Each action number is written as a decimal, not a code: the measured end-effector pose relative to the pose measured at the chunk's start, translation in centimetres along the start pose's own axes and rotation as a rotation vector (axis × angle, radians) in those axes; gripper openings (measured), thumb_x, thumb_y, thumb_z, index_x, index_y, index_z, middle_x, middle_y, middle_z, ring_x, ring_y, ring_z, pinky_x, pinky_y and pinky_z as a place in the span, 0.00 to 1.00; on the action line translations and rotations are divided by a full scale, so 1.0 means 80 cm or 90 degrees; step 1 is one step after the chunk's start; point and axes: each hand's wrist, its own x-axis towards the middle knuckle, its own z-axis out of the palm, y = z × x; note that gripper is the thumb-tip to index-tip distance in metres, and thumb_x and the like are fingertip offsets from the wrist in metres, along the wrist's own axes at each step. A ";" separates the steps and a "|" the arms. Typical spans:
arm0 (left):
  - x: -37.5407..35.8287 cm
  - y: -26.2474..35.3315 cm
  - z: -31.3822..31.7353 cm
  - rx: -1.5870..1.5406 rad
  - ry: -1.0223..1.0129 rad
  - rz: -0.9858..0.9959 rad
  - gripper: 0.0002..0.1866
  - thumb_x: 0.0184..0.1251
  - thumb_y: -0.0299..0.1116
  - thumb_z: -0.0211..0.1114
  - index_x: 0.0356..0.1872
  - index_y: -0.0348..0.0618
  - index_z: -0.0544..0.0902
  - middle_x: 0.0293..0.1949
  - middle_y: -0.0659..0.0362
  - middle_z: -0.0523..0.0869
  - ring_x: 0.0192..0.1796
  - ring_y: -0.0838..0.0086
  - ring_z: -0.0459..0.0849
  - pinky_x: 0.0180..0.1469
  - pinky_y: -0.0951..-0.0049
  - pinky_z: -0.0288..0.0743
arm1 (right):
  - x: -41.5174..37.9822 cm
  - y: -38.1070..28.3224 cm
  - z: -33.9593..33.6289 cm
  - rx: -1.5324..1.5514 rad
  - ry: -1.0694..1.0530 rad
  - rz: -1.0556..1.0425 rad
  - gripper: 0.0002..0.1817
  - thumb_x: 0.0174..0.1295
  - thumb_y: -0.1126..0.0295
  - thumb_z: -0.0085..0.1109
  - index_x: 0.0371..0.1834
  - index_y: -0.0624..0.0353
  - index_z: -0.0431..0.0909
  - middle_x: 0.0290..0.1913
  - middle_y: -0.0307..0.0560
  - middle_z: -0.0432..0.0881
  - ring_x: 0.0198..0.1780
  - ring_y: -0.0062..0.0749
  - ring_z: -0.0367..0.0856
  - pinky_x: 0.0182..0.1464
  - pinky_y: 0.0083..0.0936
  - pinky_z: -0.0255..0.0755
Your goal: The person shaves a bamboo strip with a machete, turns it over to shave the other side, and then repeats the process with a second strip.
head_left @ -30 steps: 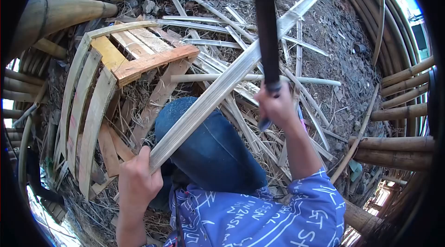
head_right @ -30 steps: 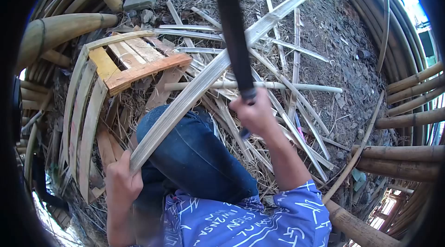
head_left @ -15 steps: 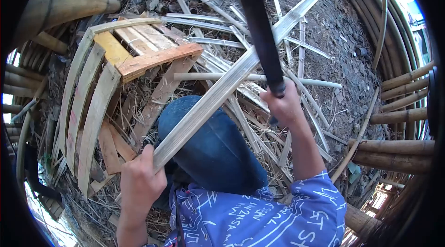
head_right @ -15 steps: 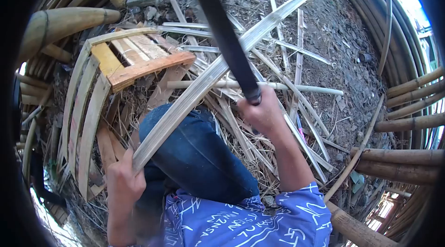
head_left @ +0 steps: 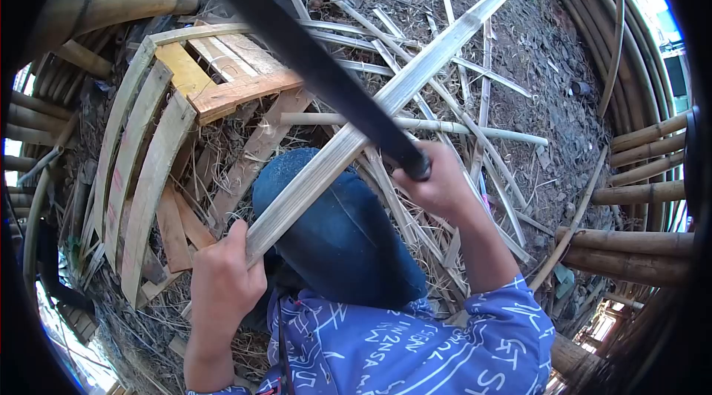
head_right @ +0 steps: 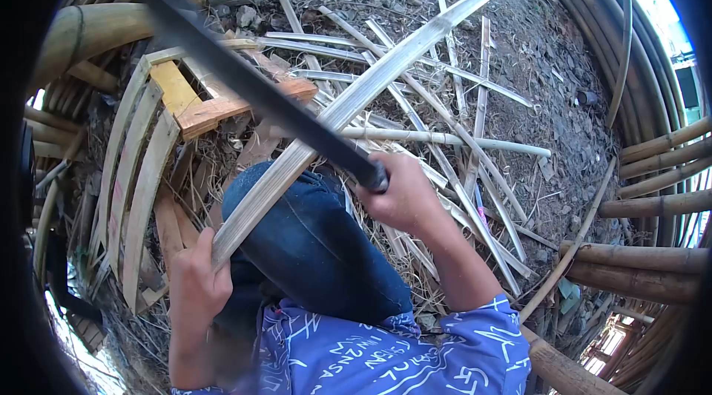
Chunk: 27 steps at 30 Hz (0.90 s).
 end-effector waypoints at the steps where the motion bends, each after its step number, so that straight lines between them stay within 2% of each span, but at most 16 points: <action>1: -0.001 0.001 0.003 -0.029 0.010 0.001 0.11 0.52 0.23 0.60 0.37 0.31 0.73 0.21 0.41 0.79 0.27 0.46 0.81 0.29 0.54 0.74 | 0.004 0.002 -0.004 0.035 0.031 0.024 0.08 0.47 0.72 0.56 0.18 0.65 0.71 0.15 0.42 0.72 0.20 0.22 0.67 0.24 0.26 0.63; 3: -0.003 0.001 0.007 -0.055 0.014 0.001 0.11 0.52 0.23 0.60 0.37 0.31 0.73 0.21 0.41 0.78 0.27 0.45 0.81 0.29 0.53 0.73 | 0.013 0.020 0.003 0.143 0.126 0.064 0.05 0.47 0.74 0.55 0.21 0.65 0.72 0.15 0.35 0.70 0.20 0.16 0.64 0.22 0.21 0.60; 6: -0.001 0.004 0.007 -0.058 0.036 -0.019 0.11 0.52 0.23 0.60 0.37 0.31 0.73 0.21 0.40 0.78 0.27 0.45 0.80 0.29 0.53 0.73 | 0.004 0.010 0.009 0.112 0.111 0.044 0.05 0.47 0.74 0.55 0.21 0.65 0.71 0.15 0.37 0.70 0.19 0.18 0.65 0.22 0.23 0.61; 8: -0.001 -0.001 0.001 -0.038 -0.010 -0.021 0.12 0.51 0.22 0.61 0.37 0.30 0.73 0.22 0.40 0.78 0.27 0.45 0.80 0.29 0.54 0.74 | 0.000 0.014 0.008 0.036 0.072 -0.045 0.06 0.47 0.74 0.55 0.20 0.65 0.70 0.15 0.40 0.69 0.19 0.19 0.66 0.22 0.24 0.61; 9: 0.000 0.000 0.002 -0.035 -0.010 -0.026 0.12 0.51 0.22 0.61 0.37 0.30 0.73 0.22 0.40 0.78 0.27 0.45 0.80 0.29 0.54 0.74 | 0.005 0.018 -0.002 -0.016 0.090 -0.023 0.07 0.47 0.74 0.54 0.20 0.65 0.69 0.14 0.41 0.69 0.19 0.20 0.66 0.23 0.24 0.61; 12: -0.002 0.006 0.008 -0.076 -0.007 -0.009 0.12 0.51 0.22 0.61 0.37 0.30 0.73 0.22 0.40 0.79 0.27 0.46 0.81 0.28 0.54 0.74 | 0.017 0.025 0.008 0.106 0.143 0.004 0.06 0.47 0.76 0.54 0.20 0.65 0.67 0.15 0.41 0.69 0.19 0.19 0.66 0.22 0.25 0.61; 13: -0.002 0.007 0.009 -0.067 0.005 -0.019 0.12 0.51 0.22 0.61 0.37 0.31 0.73 0.22 0.41 0.79 0.26 0.46 0.81 0.28 0.55 0.74 | 0.012 0.014 0.011 0.120 0.075 0.065 0.04 0.46 0.75 0.55 0.23 0.65 0.71 0.17 0.44 0.72 0.19 0.25 0.70 0.24 0.27 0.64; 15: -0.001 0.010 0.007 -0.057 0.017 -0.028 0.12 0.51 0.22 0.61 0.37 0.31 0.73 0.22 0.42 0.79 0.26 0.47 0.81 0.27 0.55 0.74 | 0.006 0.024 0.019 0.006 0.103 -0.113 0.04 0.48 0.75 0.55 0.21 0.64 0.72 0.15 0.34 0.69 0.19 0.18 0.65 0.22 0.24 0.59; 16: 0.000 0.009 0.003 -0.014 0.024 -0.012 0.11 0.51 0.22 0.61 0.36 0.32 0.73 0.21 0.43 0.79 0.25 0.48 0.81 0.27 0.56 0.74 | 0.006 0.022 0.009 -0.039 0.069 -0.095 0.06 0.47 0.74 0.56 0.23 0.66 0.73 0.16 0.36 0.69 0.20 0.20 0.66 0.22 0.25 0.60; 17: 0.000 0.008 0.001 0.029 0.031 0.001 0.11 0.51 0.22 0.62 0.35 0.33 0.73 0.20 0.44 0.78 0.24 0.49 0.81 0.26 0.56 0.74 | 0.009 0.014 -0.004 -0.058 0.045 0.002 0.06 0.47 0.74 0.57 0.22 0.65 0.72 0.17 0.36 0.70 0.20 0.18 0.65 0.22 0.24 0.59; 20: -0.002 0.014 0.010 0.003 0.043 -0.007 0.10 0.51 0.23 0.63 0.33 0.34 0.73 0.19 0.45 0.78 0.23 0.51 0.81 0.24 0.58 0.74 | 0.017 0.016 0.007 0.104 0.108 -0.021 0.09 0.48 0.76 0.57 0.16 0.60 0.68 0.15 0.32 0.67 0.20 0.15 0.64 0.21 0.21 0.57; 21: -0.006 0.014 0.012 0.001 0.041 -0.009 0.10 0.51 0.23 0.63 0.33 0.34 0.73 0.19 0.45 0.78 0.23 0.51 0.81 0.24 0.58 0.74 | 0.011 0.003 0.015 0.125 0.047 0.064 0.09 0.48 0.75 0.57 0.17 0.60 0.67 0.16 0.32 0.66 0.20 0.15 0.64 0.22 0.21 0.58; 23: -0.008 0.014 0.014 0.021 0.079 -0.016 0.09 0.50 0.23 0.63 0.31 0.35 0.72 0.18 0.46 0.77 0.22 0.52 0.81 0.23 0.59 0.74 | 0.002 0.009 0.021 0.063 0.000 0.009 0.08 0.47 0.74 0.59 0.20 0.61 0.68 0.18 0.32 0.66 0.22 0.16 0.65 0.25 0.21 0.60; 24: -0.006 0.013 0.014 0.022 0.078 -0.012 0.09 0.50 0.23 0.63 0.31 0.35 0.72 0.18 0.46 0.77 0.22 0.52 0.81 0.23 0.59 0.74 | 0.005 0.017 0.014 0.027 0.005 0.018 0.05 0.47 0.74 0.56 0.24 0.64 0.73 0.18 0.40 0.71 0.23 0.22 0.69 0.28 0.28 0.65; 25: -0.006 0.012 0.014 0.026 0.081 0.003 0.09 0.50 0.23 0.64 0.31 0.35 0.72 0.18 0.46 0.77 0.21 0.53 0.80 0.23 0.59 0.73 | 0.006 0.012 0.005 -0.005 0.062 -0.050 0.07 0.47 0.74 0.55 0.29 0.65 0.74 0.21 0.41 0.73 0.22 0.24 0.70 0.28 0.27 0.66; 27: -0.005 0.010 0.016 0.032 0.087 0.008 0.10 0.49 0.23 0.64 0.30 0.35 0.72 0.17 0.47 0.77 0.21 0.53 0.80 0.23 0.58 0.73 | 0.022 0.016 -0.006 0.039 0.125 -0.049 0.09 0.47 0.75 0.56 0.33 0.64 0.74 0.23 0.40 0.73 0.23 0.24 0.71 0.28 0.26 0.66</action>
